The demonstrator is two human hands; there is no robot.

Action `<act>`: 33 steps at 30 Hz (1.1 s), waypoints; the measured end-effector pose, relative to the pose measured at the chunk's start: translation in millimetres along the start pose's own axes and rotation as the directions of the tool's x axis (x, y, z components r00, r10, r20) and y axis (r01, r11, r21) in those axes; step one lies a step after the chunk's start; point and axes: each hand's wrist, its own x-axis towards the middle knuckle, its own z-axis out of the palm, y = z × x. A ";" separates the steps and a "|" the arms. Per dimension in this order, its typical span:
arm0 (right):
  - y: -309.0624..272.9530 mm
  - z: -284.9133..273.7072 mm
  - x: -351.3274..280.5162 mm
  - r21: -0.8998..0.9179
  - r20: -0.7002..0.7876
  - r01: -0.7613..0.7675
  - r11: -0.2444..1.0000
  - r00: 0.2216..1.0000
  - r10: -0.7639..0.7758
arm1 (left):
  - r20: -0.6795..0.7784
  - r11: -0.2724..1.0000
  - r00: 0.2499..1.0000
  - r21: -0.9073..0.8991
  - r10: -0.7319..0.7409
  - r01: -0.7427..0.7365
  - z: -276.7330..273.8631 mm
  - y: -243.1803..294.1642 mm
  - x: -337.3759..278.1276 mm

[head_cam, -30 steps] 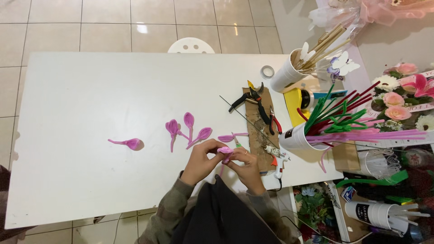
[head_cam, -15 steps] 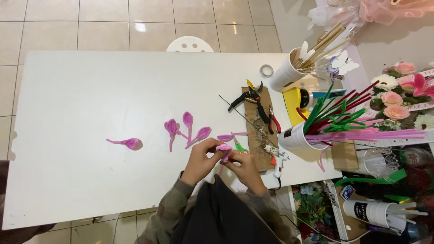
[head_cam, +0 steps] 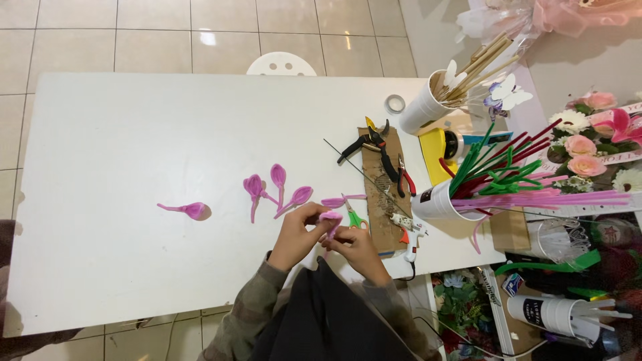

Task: The person assembles artificial flower petals onto a wire stem by hand and secures them using pliers.

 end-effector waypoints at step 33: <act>76.6 15.9 5.2 0.306 -0.088 -0.410 0.859 0.886 0.455 | -0.056 0.858 0.980 0.475 -0.192 0.196 -73.3 -48.8 8.2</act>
